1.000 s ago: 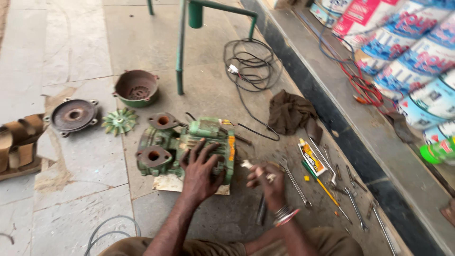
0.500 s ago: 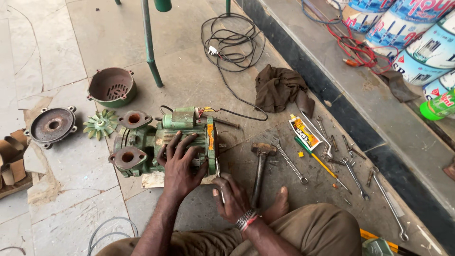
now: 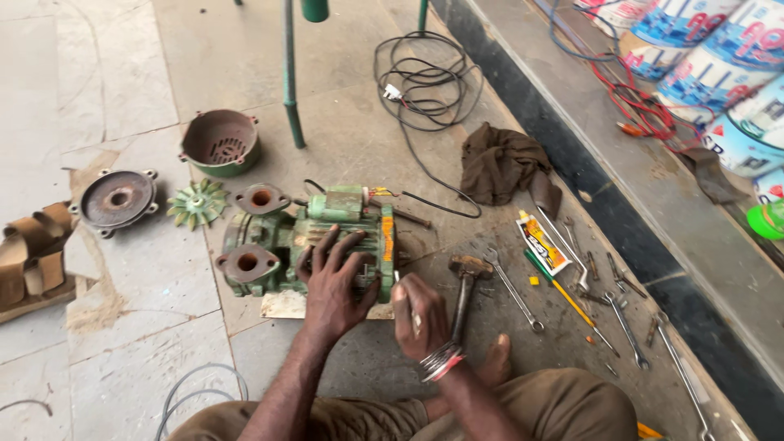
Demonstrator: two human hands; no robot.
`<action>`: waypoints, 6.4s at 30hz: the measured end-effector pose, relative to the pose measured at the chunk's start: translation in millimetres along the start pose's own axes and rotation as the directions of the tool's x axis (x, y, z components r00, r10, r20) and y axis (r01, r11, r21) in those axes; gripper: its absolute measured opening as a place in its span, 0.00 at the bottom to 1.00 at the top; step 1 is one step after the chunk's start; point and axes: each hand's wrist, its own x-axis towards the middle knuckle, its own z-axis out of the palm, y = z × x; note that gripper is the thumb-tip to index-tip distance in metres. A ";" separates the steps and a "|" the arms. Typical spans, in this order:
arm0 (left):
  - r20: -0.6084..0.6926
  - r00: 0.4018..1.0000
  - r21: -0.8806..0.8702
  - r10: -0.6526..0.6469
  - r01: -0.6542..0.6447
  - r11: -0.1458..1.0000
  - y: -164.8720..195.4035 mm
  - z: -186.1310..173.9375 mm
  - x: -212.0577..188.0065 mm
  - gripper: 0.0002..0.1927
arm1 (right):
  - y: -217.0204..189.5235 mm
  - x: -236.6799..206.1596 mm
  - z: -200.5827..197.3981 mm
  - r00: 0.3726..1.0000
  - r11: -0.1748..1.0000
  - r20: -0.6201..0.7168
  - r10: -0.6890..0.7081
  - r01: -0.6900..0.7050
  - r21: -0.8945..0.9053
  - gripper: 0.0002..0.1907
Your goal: The person sits on the floor and uses a wrench to tighten bolts on a green electric motor placed on a wooden block. The person rotates the motor to access different sides and continues tightening the bolts.
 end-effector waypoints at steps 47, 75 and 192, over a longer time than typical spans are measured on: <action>0.098 0.995 -0.157 -0.027 0.042 0.987 -6.3 -22.0 -2.0 0.41 | 50.2 14.7 -27.8 0.675 0.354 -0.236 0.699 -0.040 0.935 0.23; 0.139 0.989 -0.126 -0.054 0.072 0.989 -5.5 -17.7 2.2 0.45 | -21.6 -23.5 -21.6 0.975 0.982 -0.122 -0.187 0.182 -0.055 0.23; -0.177 0.359 -0.864 -0.916 0.389 0.320 37.3 44.1 -91.5 0.24 | 32.0 -21.9 -10.4 0.938 0.813 0.216 0.270 -0.342 0.470 0.30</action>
